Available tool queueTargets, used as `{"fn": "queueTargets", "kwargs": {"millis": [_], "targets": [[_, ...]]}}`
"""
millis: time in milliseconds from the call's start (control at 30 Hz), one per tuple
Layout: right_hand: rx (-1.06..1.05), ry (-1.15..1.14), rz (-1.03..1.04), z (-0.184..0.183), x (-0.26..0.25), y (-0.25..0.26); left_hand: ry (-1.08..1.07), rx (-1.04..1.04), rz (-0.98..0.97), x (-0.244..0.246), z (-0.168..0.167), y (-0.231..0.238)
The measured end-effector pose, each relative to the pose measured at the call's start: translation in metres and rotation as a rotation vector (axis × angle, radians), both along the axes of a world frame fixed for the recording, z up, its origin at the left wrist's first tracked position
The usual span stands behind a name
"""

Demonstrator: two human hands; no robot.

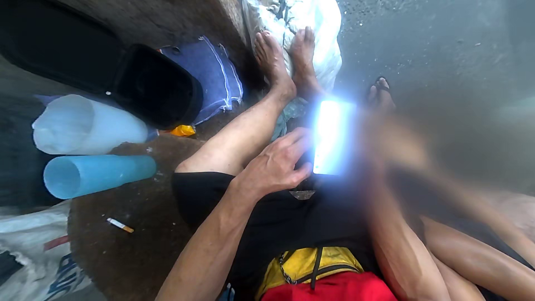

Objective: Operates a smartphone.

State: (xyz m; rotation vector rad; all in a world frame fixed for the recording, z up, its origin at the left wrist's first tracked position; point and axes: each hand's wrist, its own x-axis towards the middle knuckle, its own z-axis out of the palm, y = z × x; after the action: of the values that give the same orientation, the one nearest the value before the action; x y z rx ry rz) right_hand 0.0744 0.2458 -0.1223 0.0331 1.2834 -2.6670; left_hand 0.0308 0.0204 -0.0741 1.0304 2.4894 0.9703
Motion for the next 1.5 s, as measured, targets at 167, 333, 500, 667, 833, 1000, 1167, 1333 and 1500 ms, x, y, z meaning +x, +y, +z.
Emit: {"fn": "queueTargets", "kwargs": {"millis": [167,333,500,667,833,1000,1167,1333,1500], "targets": [[0.011,-0.076,0.043,-0.0049,-0.0014,0.0019,0.002,-0.009,0.018,-0.0008,0.0007,0.0011],[-0.006,-0.065,0.047,-0.0051,-0.0010,0.0016,0.004,-0.015,0.035,-0.0008,0.0009,0.0014],[-0.008,-0.049,0.045,-0.0037,-0.0005,0.0018,0.001,-0.009,0.025,-0.0003,0.0017,0.0009],[0.002,-0.069,0.039,-0.0028,-0.0005,0.0022,-0.007,0.014,0.012,-0.0002,0.0026,0.0007],[0.000,-0.047,0.050,-0.0067,-0.0009,0.0023,-0.002,0.003,0.014,-0.0002,0.0018,0.0003],[0.016,-0.054,0.046,-0.0043,-0.0007,0.0018,-0.014,-0.008,0.019,-0.0002,0.0026,0.0001],[0.026,-0.045,0.043,-0.0035,-0.0008,0.0014,-0.022,0.013,0.022,0.0000,0.0017,0.0001],[0.032,-0.026,0.037,-0.0010,-0.0002,0.0004,-0.004,0.019,0.016,-0.0003,-0.0001,-0.0005],[0.018,-0.064,0.060,-0.0035,-0.0015,0.0007,-0.009,0.003,0.016,-0.0005,0.0017,-0.0009]]}}
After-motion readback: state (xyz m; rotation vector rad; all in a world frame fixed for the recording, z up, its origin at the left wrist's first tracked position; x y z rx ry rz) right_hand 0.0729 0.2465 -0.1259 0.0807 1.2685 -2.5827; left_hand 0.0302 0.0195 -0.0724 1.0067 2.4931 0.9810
